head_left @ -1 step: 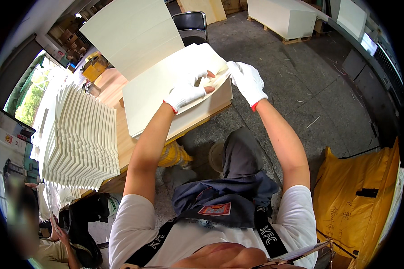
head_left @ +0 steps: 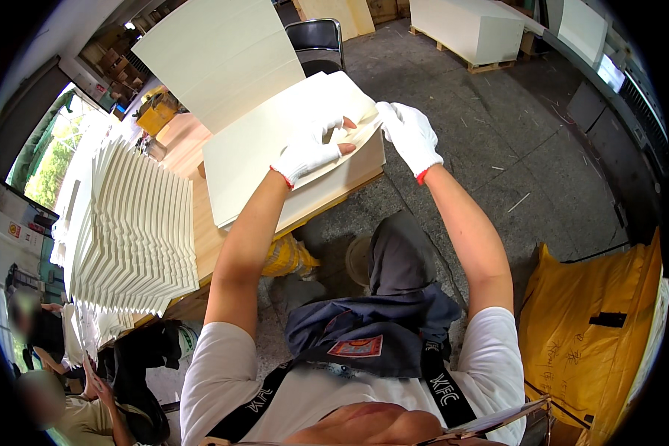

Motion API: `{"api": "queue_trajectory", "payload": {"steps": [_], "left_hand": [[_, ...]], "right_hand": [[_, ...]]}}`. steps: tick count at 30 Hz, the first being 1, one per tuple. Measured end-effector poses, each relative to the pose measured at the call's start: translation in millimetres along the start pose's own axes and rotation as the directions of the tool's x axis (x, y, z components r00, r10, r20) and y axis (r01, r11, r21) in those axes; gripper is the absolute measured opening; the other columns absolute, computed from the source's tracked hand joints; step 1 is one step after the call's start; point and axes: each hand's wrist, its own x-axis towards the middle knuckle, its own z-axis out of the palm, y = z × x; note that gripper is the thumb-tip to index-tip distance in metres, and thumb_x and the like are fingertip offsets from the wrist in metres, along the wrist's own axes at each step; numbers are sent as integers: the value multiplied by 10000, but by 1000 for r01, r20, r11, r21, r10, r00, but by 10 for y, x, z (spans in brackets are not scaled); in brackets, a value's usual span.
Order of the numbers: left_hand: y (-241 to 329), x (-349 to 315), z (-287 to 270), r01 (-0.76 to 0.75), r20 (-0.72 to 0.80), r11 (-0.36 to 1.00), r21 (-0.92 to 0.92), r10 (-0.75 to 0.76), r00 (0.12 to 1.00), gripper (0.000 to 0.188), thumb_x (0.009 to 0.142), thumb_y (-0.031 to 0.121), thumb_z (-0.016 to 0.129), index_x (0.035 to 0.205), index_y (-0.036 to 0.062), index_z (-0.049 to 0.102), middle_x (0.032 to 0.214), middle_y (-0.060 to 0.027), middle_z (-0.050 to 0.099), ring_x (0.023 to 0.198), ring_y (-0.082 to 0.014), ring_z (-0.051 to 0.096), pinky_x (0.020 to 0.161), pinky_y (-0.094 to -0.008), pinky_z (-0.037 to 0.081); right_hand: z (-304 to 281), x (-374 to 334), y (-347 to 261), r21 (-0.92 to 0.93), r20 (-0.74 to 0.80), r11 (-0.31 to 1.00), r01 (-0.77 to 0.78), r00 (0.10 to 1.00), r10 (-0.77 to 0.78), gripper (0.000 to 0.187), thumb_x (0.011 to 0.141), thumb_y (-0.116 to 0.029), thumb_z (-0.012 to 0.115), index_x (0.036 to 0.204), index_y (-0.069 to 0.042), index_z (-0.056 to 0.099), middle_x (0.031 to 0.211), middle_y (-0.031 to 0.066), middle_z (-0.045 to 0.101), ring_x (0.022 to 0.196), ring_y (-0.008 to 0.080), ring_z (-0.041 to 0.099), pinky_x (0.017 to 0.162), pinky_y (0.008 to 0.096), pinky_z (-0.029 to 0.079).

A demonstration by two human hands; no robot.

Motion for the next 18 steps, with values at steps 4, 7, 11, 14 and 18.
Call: {"api": "queue_trajectory", "payload": {"steps": [4,7,11,14,18], "left_hand": [[-9,3,3,6,0,1000,-14,-6,1000,433,828,317,788,1208,161,652,1162,-103,681,1098,-235,626,979,-345,467],[17,1,-4,32,10,999,-23,-32,999,443,820,321,795,1209,163,652,1178,-98,680,1117,-233,621,990,-347,463],[28,-5,5,15,18,1000,-13,-15,1000,366,882,281,730,1217,159,646,1165,-114,683,1092,-246,636,983,-346,472],[-27,-16,40,-115,-92,988,-102,106,990,285,949,223,625,1224,150,641,1109,-143,688,1031,-262,658,943,-340,491],[8,-10,60,-207,-98,978,33,209,973,260,973,188,554,1213,138,643,1072,-139,690,979,-256,656,915,-342,496]], "right_hand": [[-6,-19,-15,-14,-6,1000,9,1000,-9,540,976,-542,441,781,-88,657,697,82,661,692,271,657,680,418,475],[-25,-24,-37,-22,7,1000,-3,1000,3,544,975,-551,441,799,-87,662,713,93,666,708,283,661,686,421,478],[-99,-20,-70,-132,36,991,23,999,-18,545,971,-562,446,833,-88,677,749,112,680,754,305,672,697,424,484],[-202,-6,-168,-326,94,940,103,993,-76,538,968,-560,455,853,-87,683,781,122,691,792,320,676,706,427,488],[-126,52,-97,-291,54,954,75,997,-62,509,964,-535,475,819,-94,683,743,91,689,739,277,675,691,409,487]]}}
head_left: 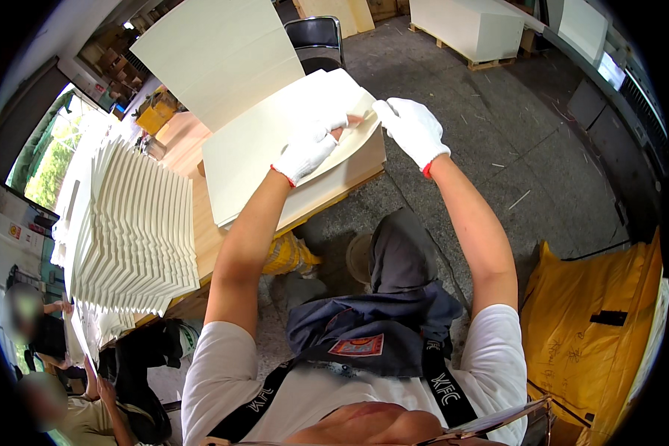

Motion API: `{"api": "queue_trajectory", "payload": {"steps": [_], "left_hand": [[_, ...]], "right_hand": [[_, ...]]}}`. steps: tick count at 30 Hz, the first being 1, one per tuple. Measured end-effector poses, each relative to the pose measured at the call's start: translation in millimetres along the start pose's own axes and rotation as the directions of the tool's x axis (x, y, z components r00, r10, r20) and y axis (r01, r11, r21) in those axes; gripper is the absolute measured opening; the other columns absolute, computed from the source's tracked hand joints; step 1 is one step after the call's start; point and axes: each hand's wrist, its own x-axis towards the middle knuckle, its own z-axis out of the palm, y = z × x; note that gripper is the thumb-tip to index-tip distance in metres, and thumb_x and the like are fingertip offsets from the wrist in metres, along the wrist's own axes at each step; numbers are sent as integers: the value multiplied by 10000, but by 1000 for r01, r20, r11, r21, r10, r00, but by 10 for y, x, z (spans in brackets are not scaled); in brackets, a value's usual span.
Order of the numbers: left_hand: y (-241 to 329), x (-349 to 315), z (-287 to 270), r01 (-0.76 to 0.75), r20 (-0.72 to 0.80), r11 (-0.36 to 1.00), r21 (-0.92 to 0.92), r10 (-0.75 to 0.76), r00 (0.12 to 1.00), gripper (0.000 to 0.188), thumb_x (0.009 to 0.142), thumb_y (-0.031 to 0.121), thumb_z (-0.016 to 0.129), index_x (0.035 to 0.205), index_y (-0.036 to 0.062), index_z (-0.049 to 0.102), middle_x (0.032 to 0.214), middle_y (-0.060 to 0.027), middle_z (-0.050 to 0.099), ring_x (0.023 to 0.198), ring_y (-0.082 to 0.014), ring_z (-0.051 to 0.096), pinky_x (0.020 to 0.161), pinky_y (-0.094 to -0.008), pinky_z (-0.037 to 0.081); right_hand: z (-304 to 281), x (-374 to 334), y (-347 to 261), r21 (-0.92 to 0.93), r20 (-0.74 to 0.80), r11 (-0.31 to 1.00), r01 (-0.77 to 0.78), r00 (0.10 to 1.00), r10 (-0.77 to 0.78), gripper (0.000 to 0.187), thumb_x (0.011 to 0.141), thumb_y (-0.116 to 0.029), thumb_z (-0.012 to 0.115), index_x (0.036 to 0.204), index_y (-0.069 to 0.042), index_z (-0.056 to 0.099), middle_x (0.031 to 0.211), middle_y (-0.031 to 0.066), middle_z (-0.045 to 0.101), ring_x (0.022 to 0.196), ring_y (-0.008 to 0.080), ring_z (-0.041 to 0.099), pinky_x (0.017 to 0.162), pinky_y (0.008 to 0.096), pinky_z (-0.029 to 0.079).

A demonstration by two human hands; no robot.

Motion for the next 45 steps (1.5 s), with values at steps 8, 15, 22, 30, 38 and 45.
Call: {"api": "queue_trajectory", "payload": {"steps": [8,15,22,30,38,45], "left_hand": [[49,-6,-37,143,76,985,91,-150,986,410,830,313,784,1187,162,652,1110,-89,700,992,-232,648,919,-346,498],[30,-4,-27,178,83,984,2,-178,981,385,829,269,791,1169,155,652,1086,-59,682,1015,-192,612,942,-331,478],[61,1,-39,214,100,976,42,-217,971,399,836,309,782,1192,197,642,1136,-81,694,1067,-242,640,966,-359,485],[0,-7,-33,135,87,991,7,-135,987,374,864,275,748,1214,190,650,1121,-85,697,1050,-230,652,961,-347,495],[82,-26,-37,131,22,991,38,-132,991,336,977,182,514,1287,172,645,1103,-106,704,1004,-218,653,954,-321,485],[-118,-10,-51,32,24,998,-47,-31,999,286,1003,203,459,1191,115,657,1130,-95,689,1059,-237,622,994,-325,445]], "right_hand": [[121,-40,71,307,22,944,-121,992,121,492,962,-515,483,772,-101,671,689,56,673,680,230,660,666,396,476],[109,-52,76,282,10,954,-102,995,103,505,965,-521,473,768,-97,666,685,63,660,678,238,650,664,398,471],[126,-50,101,292,16,950,-108,994,108,513,963,-528,469,764,-95,661,678,58,649,680,239,644,670,401,461],[142,-45,115,297,25,947,-122,992,120,520,960,-541,464,767,-101,664,684,59,652,692,239,649,674,402,460],[33,-55,56,-36,-16,997,64,998,-65,546,945,-583,473,809,-93,672,691,53,650,685,204,641,687,389,466],[150,63,-147,842,270,424,-335,941,207,306,919,-339,662,756,-83,620,654,-3,560,484,64,451,437,227,346]]}}
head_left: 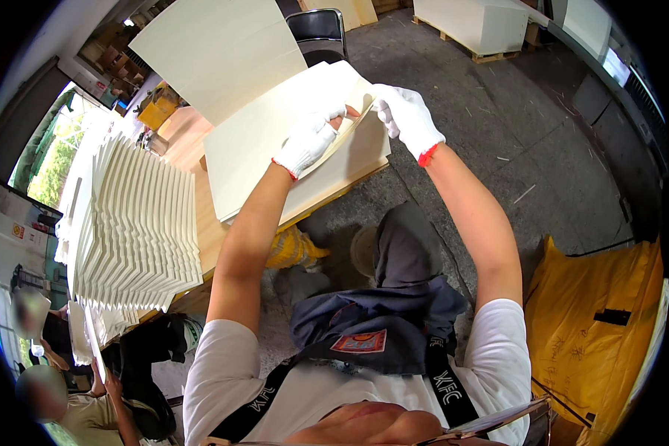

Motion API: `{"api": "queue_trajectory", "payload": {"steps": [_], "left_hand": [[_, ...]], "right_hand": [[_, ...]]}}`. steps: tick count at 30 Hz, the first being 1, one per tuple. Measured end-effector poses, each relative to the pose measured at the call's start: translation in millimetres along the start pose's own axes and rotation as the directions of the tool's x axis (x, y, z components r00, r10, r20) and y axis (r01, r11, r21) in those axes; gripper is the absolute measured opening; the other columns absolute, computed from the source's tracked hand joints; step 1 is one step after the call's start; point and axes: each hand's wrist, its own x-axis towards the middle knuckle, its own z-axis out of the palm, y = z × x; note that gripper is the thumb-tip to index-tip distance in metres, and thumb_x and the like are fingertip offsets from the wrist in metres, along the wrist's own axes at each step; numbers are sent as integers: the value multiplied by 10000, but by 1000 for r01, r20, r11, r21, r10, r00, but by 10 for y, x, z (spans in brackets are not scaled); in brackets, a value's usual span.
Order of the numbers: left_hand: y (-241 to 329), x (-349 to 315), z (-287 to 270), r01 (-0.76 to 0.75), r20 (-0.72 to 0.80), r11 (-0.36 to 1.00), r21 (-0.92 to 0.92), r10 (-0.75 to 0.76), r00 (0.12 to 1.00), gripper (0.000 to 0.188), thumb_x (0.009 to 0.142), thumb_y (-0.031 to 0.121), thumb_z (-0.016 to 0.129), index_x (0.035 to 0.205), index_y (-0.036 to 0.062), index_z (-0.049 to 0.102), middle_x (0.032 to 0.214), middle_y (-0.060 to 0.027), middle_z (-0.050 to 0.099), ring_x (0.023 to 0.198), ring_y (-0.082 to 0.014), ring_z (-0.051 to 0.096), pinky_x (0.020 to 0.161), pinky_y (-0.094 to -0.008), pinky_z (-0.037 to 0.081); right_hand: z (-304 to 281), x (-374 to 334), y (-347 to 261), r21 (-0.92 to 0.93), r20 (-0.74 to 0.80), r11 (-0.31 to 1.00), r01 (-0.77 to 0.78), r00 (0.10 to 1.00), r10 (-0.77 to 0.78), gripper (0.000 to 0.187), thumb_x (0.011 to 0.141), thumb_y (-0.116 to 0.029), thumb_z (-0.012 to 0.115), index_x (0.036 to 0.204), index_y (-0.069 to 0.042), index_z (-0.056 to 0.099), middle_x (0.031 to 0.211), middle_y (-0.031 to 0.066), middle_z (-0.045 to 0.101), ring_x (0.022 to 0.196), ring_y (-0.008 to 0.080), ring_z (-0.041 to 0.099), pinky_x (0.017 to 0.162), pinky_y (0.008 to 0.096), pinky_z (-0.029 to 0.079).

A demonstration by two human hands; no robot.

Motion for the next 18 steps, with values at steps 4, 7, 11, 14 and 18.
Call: {"api": "queue_trajectory", "payload": {"steps": [4,7,11,14,18], "left_hand": [[10,5,9,33,9,999,7,-33,999,283,1006,275,492,1166,105,654,1122,-93,687,1057,-238,618,990,-334,445],[73,-21,-2,62,37,997,39,-64,997,345,966,364,587,1185,105,652,1121,-102,694,1041,-246,639,969,-344,468],[20,-111,25,-35,4,981,190,35,999,519,863,485,718,1244,141,647,1157,-135,706,1040,-274,680,948,-373,512],[298,-152,-44,-39,108,981,192,19,994,532,850,474,741,1306,234,607,1222,-163,684,1086,-315,675,971,-373,514],[501,-432,-5,-413,-122,906,89,421,899,414,865,328,697,1233,142,656,1099,-145,700,911,-346,679,856,-411,541]], "right_hand": [[-13,-33,42,-15,-30,999,34,999,-34,317,954,-367,651,765,-115,613,626,-38,532,465,47,406,410,225,312],[-40,-45,68,-45,-19,997,66,998,-67,350,955,-408,645,775,-109,622,627,-30,545,467,55,427,415,232,329],[-27,-53,-7,-165,-7,984,-61,998,61,484,933,-551,575,765,-104,650,672,16,612,542,95,551,488,248,418],[-226,69,30,-4,206,960,-279,939,273,691,887,-737,540,1013,-80,713,757,18,634,637,115,591,572,268,469],[-344,183,37,-223,321,938,-264,889,327,389,962,-421,622,1106,-65,683,796,24,649,603,138,566,506,322,437]]}}
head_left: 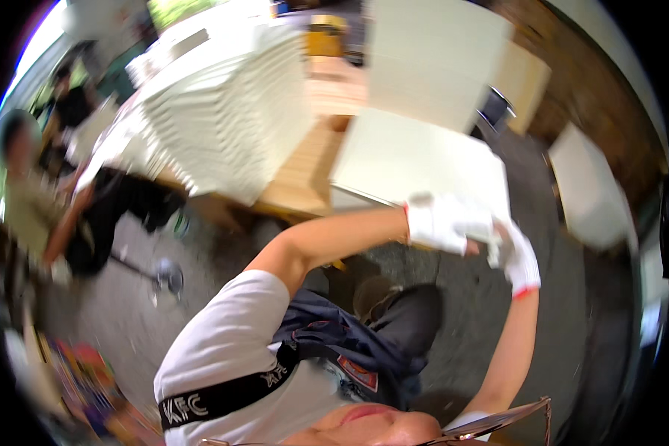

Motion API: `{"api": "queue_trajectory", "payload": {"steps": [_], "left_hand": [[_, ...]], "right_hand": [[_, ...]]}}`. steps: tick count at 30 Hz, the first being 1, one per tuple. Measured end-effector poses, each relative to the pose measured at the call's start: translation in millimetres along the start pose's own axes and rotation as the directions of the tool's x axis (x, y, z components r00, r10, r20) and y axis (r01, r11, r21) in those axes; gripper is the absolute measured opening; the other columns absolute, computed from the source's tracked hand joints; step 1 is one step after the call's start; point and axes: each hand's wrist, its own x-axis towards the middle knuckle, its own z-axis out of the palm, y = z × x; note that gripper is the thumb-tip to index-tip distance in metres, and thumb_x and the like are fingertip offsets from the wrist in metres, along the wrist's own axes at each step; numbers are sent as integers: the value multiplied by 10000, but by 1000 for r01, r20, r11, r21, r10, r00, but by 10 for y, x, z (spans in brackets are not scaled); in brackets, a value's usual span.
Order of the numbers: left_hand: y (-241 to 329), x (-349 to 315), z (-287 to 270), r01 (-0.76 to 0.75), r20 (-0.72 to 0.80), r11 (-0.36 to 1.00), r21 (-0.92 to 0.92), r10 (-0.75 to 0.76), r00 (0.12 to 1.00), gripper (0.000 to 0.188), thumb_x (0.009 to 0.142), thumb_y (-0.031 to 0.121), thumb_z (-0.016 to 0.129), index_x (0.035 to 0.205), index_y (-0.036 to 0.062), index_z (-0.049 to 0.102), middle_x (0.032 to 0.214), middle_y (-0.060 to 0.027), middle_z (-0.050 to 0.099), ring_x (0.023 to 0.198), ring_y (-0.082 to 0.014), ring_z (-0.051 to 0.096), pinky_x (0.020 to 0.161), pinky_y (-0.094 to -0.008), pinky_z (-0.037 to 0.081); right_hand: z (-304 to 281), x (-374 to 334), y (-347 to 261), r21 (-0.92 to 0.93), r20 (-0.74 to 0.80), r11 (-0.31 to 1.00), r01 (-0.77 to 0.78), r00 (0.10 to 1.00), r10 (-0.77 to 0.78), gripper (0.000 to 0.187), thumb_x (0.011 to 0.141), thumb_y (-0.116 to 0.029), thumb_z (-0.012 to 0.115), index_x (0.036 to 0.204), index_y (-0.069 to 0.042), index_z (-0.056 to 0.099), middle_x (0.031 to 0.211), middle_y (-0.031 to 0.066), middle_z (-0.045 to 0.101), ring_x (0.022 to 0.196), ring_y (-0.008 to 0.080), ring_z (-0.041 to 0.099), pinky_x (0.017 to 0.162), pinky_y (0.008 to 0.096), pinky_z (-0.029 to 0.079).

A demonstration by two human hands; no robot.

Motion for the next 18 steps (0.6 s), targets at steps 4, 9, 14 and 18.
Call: {"api": "queue_trajectory", "payload": {"steps": [4,9,14,18], "left_hand": [[420,-936,237,193,-4,954,-228,-199,980,253,923,169,631,1164,105,671,1116,-89,706,954,-242,685,848,-355,536],[189,-2218,177,-24,267,-323,-946,-819,508,385,1063,283,388,1344,86,563,1336,-154,633,1082,-258,686,888,-392,565],[375,-2326,-375,-255,158,-292,-922,-884,441,876,966,751,225,1468,55,402,1529,-222,421,1315,-428,511,1009,-574,475],[656,-2290,-538,-43,171,-208,-977,-890,422,843,942,754,364,1484,110,407,1384,-205,555,1264,-362,560,994,-537,497]], "right_hand": [[36,-44,101,9,-260,993,119,959,-113,253,968,-254,649,1116,-49,648,807,40,623,612,117,544,473,250,391],[131,-341,-111,-30,-249,991,133,959,-136,331,972,-260,631,1260,-102,589,746,-2,525,539,50,441,431,183,324],[133,-791,-86,-139,-292,967,216,924,-248,445,985,-283,602,1393,-131,512,823,12,531,537,44,426,433,171,315],[-222,-1110,-101,-498,-118,744,445,815,-567,487,993,-270,558,1434,-87,461,1073,53,580,653,43,469,425,174,304]]}}
